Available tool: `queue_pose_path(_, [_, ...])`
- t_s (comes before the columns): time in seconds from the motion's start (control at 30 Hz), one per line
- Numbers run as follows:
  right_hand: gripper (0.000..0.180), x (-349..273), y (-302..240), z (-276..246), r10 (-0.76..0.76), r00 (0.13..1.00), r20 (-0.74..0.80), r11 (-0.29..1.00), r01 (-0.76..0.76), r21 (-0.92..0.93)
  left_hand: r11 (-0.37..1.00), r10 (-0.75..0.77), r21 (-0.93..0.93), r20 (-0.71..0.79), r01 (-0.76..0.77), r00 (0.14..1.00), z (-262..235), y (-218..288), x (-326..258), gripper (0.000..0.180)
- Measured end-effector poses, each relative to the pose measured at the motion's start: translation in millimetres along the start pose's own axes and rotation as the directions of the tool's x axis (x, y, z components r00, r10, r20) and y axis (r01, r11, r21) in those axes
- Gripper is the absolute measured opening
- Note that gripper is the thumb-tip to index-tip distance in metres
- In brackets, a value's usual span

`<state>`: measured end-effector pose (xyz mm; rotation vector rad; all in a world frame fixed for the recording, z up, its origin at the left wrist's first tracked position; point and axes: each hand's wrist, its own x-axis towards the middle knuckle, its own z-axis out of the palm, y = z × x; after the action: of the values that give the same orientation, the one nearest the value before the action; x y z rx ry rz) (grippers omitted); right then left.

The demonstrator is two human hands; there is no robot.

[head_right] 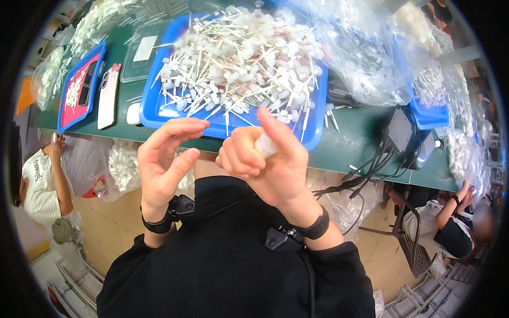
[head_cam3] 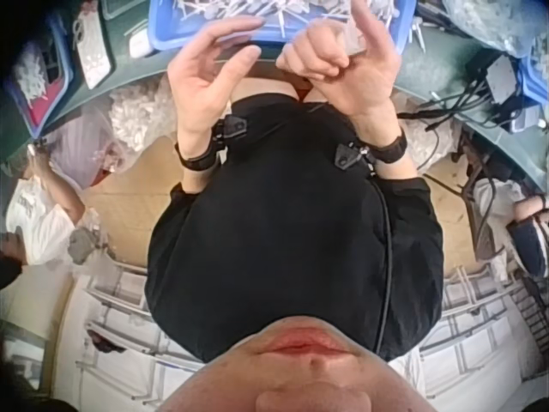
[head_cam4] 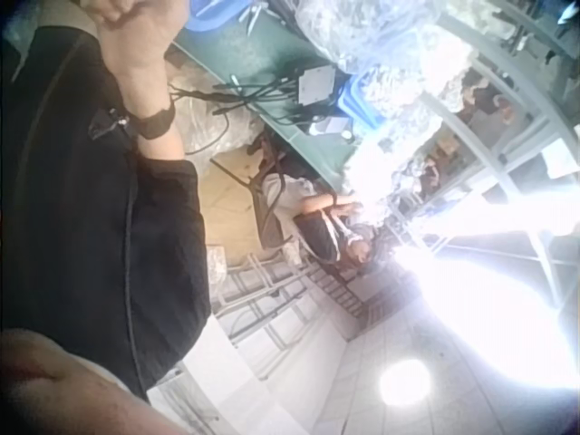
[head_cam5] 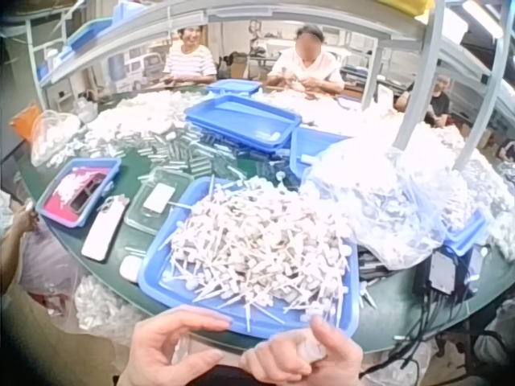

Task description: The person repeatedly picks small white cylindrical components and thin rods from a blue tray, inserts the rods into the cylinders, and places the assembled units back into the tray. The process continues with multiple units handled one at a time.

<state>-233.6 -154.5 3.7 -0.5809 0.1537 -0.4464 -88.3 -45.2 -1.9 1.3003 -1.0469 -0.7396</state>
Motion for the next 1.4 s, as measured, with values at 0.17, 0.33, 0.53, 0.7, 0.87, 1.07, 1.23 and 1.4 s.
queue_pose_path(0.17, [0.056,-0.9,-2.0,-0.5,0.068,0.997,0.024,0.997,-0.067,-0.022,1.0,0.0,0.007,0.01,-0.001,1.0,-0.2,-1.1,-0.4,0.028])
queue_pose_path(0.33, [0.053,-0.7,-2.5,0.1,0.057,0.998,-0.017,0.996,-0.058,-0.061,1.0,-0.003,0.012,0.015,0.003,1.0,0.7,-0.8,0.5,0.027])
queue_pose_path(0.53, [0.049,-1.6,-1.1,1.7,-0.001,0.999,-0.051,0.993,-0.005,-0.117,1.0,0.002,0.025,0.02,-0.003,1.0,-0.7,-1.0,-0.1,0.028])
queue_pose_path(0.7, [0.053,-1.0,-3.2,-3.4,0.044,0.998,-0.036,0.977,-0.051,-0.206,1.0,0.006,0.024,0.017,-0.006,1.0,-1.5,-1.7,-0.6,0.028])
queue_pose_path(0.87, [0.075,-3.3,-6.6,9.3,0.12,0.991,-0.058,0.979,-0.128,-0.16,1.0,0.016,-0.018,0.007,-0.016,1.0,-0.2,0.7,-0.5,0.034])
queue_pose_path(1.07, [0.085,-5.1,-0.9,17.3,0.166,0.968,-0.189,0.918,-0.222,-0.329,0.959,0.16,0.226,0.065,-0.171,0.985,15.6,9.3,11.1,0.04])
queue_pose_path(1.23, [0.09,-2.5,0.9,2.9,0.246,0.966,-0.084,0.913,-0.26,-0.313,0.984,0.128,0.11,0.134,-0.143,0.983,18.1,14.3,10.8,0.036])
queue_pose_path(1.4, [0.102,-5.8,3.6,6.4,0.234,0.967,0.098,0.972,-0.23,-0.051,0.988,0.142,0.035,0.222,-0.153,0.965,15.4,21.3,10.2,0.024])
